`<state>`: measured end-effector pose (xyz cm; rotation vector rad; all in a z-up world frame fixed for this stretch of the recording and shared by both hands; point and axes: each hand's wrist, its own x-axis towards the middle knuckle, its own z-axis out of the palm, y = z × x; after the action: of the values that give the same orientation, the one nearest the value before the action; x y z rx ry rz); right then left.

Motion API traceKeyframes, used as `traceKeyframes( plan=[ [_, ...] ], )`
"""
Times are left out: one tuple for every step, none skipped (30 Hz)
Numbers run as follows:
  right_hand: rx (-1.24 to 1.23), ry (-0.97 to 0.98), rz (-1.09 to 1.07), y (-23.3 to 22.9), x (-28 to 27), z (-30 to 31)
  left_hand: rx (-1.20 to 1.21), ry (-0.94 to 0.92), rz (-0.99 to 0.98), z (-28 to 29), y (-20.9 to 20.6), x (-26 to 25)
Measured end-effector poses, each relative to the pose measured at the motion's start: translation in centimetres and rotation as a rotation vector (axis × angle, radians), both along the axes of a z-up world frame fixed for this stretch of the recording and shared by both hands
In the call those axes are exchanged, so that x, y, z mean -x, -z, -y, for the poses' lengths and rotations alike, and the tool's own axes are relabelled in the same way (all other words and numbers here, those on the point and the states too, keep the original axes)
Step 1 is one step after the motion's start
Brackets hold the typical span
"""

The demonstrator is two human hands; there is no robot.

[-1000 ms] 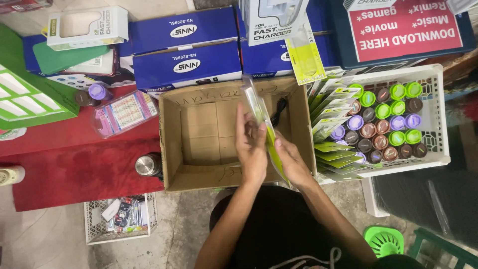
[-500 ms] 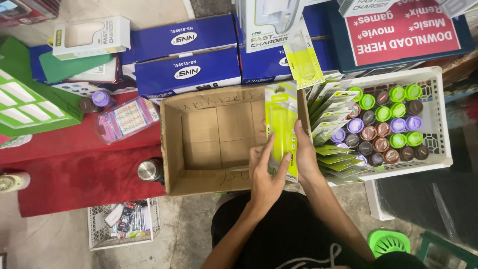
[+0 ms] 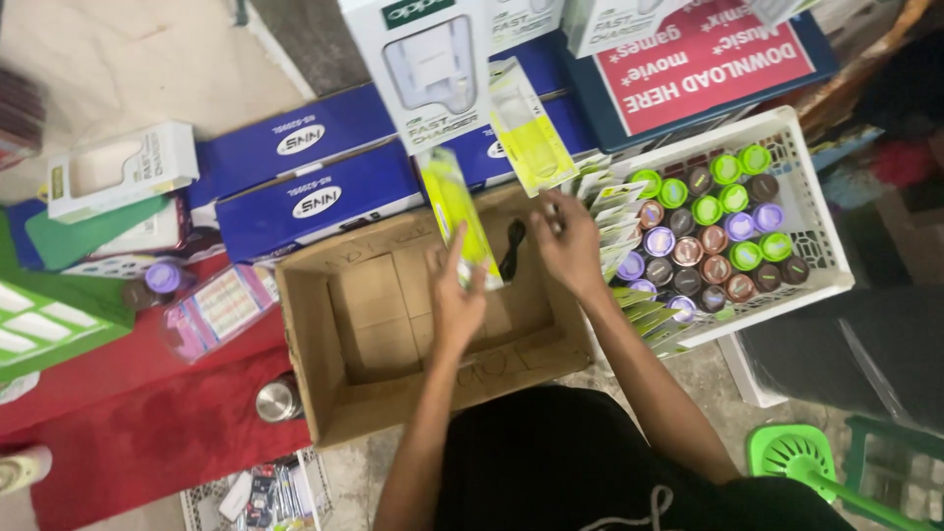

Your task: Sorting and organizing electronic accessories and small containers into boxes.

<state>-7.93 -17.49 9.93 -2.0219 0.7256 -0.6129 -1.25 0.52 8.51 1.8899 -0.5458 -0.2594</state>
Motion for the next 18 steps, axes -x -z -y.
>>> traceKeyframes(
  plan=[
    [0.001,0.009,0.000,0.0,-0.9,0.8,0.001,0.009,0.000,0.3,0.8,-1.3],
    [0.250,0.000,0.028,0.0,-1.8,1.5,0.067,0.039,0.053,0.7,1.5,-2.6],
    [0.504,-0.004,0.062,-0.1,-3.3,2.7,0.140,0.076,0.117,1.4,2.1,-4.5],
    [0.513,0.013,0.068,0.1,-4.3,3.5,0.148,0.092,0.126,2.8,2.7,-6.1],
    [0.557,-0.015,-0.011,0.4,-5.2,4.0,0.192,0.080,0.111,3.9,3.3,-7.5],
    [0.599,-0.043,-0.090,0.7,-6.2,4.5,0.237,0.068,0.096,5.0,3.9,-9.0],
    [0.595,-0.035,-0.096,1.5,-6.8,4.9,0.233,0.077,0.091,5.6,5.0,-9.5],
    [0.577,-0.015,-0.135,2.4,-7.4,5.4,0.217,0.031,0.025,6.3,6.0,-10.0],
    [0.565,0.007,-0.166,2.9,-8.5,6.3,0.206,-0.015,-0.033,7.4,6.9,-11.0],
    [0.568,0.017,-0.164,3.1,-8.6,6.7,0.210,-0.007,-0.029,8.5,6.3,-11.0],
    [0.536,0.050,-0.129,3.2,-9.0,6.9,0.206,-0.022,-0.072,9.4,5.7,-11.3],
    [0.504,0.083,-0.093,3.4,-9.4,7.2,0.203,-0.037,-0.115,10.3,5.1,-11.6],
    [0.501,0.092,-0.095,3.3,-9.6,7.3,0.200,-0.029,-0.115,10.7,5.4,-11.9],
    [0.468,0.093,-0.104,3.3,-9.8,7.3,0.136,-0.028,0.047,11.2,5.8,-12.3],
    [0.438,0.090,-0.114,3.2,-9.9,7.4,0.075,-0.029,0.206,11.7,6.3,-12.5],
    [0.437,0.095,-0.118,3.2,-10.0,7.8,0.076,-0.023,0.203,12.4,4.6,-12.3],
    [0.424,0.085,-0.132,3.1,-10.3,7.9,-0.135,-0.003,0.272,12.8,2.9,-12.1],
    [0.411,0.074,-0.145,3.1,-10.5,8.1,-0.346,0.017,0.339,13.2,1.2,-12.0]
  ],
)
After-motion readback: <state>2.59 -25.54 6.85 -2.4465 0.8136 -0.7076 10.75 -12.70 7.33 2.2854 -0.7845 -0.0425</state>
